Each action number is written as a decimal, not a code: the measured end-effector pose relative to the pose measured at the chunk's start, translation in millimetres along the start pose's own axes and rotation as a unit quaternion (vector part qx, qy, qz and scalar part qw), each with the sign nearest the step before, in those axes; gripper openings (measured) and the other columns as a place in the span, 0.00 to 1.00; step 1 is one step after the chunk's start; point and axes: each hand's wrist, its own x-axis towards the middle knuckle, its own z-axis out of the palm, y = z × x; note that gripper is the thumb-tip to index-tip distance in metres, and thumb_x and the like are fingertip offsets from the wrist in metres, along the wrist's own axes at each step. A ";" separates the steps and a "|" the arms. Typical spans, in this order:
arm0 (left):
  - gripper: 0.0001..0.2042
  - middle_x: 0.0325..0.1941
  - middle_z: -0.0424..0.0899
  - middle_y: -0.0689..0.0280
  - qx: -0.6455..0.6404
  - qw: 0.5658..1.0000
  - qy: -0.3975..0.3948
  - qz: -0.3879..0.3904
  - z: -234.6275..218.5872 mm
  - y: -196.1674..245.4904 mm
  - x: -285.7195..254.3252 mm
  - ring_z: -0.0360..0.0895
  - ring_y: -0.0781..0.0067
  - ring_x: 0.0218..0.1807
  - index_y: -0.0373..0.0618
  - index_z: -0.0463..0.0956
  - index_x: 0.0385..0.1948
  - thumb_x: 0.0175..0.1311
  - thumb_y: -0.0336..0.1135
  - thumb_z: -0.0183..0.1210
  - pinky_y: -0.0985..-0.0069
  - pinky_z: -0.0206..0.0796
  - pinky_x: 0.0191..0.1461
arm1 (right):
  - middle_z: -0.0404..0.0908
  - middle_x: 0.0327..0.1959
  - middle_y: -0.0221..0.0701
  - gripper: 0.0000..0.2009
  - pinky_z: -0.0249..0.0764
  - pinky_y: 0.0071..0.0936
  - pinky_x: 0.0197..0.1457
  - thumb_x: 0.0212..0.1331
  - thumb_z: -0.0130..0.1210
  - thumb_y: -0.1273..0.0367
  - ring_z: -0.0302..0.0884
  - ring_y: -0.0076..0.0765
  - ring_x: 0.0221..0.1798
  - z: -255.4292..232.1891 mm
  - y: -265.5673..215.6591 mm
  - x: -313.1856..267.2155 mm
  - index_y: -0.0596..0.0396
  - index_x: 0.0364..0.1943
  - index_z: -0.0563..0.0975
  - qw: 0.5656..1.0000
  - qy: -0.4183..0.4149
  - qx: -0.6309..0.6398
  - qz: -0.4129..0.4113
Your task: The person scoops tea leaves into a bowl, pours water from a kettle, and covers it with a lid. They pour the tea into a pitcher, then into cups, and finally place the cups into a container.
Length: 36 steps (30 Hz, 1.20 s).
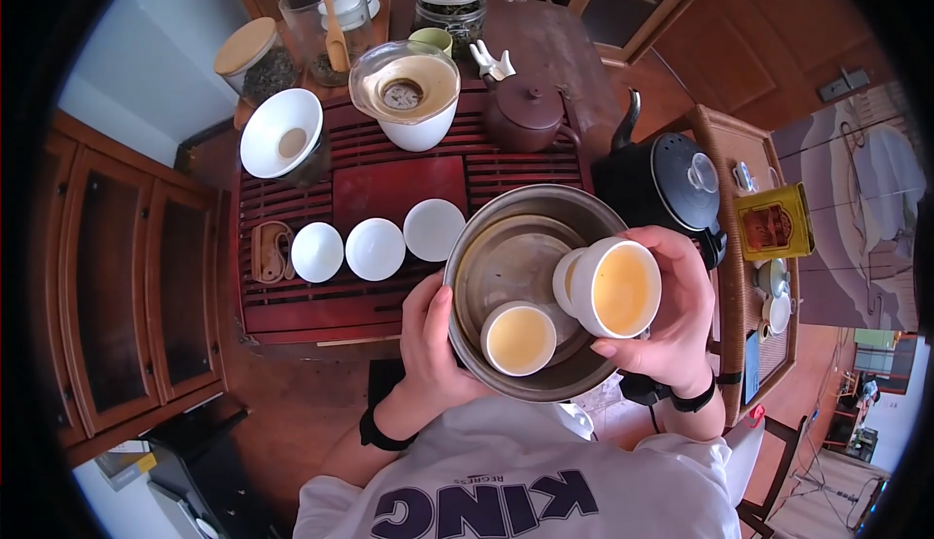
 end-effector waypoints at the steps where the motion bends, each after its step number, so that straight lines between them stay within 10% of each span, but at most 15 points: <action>1: 0.61 0.64 0.67 0.45 -0.002 1.000 0.002 0.001 0.2 -0.2 0.2 0.72 0.46 0.61 0.42 0.48 0.75 0.41 0.60 0.78 0.57 0.70 0.58 | 0.78 0.54 0.37 0.43 0.73 0.30 0.63 0.38 0.80 0.69 0.78 0.31 0.56 0.7 1.6 -1.6 0.64 0.62 0.67 1.000 0.000 -0.001 -0.001; 20: 0.61 0.65 0.68 0.43 -0.032 0.999 0.005 -0.006 -0.1 -1.6 -1.9 0.72 0.44 0.62 0.43 0.52 0.74 0.37 0.60 0.79 0.55 0.71 0.60 | 0.83 0.44 0.35 0.38 0.75 0.23 0.42 0.31 0.81 0.58 0.83 0.32 0.43 15.5 21.3 -2.0 0.61 0.51 0.78 0.989 0.032 -0.119 -0.079; 36: 0.62 0.66 0.66 0.42 -0.060 0.998 -0.010 -0.017 -4.4 -2.0 -1.0 0.71 0.43 0.64 0.42 0.54 0.73 0.34 0.61 0.80 0.54 0.70 0.62 | 0.80 0.53 0.38 0.42 0.76 0.32 0.60 0.35 0.83 0.63 0.81 0.34 0.54 10.8 15.0 -4.3 0.63 0.58 0.72 0.999 0.020 -0.032 -0.038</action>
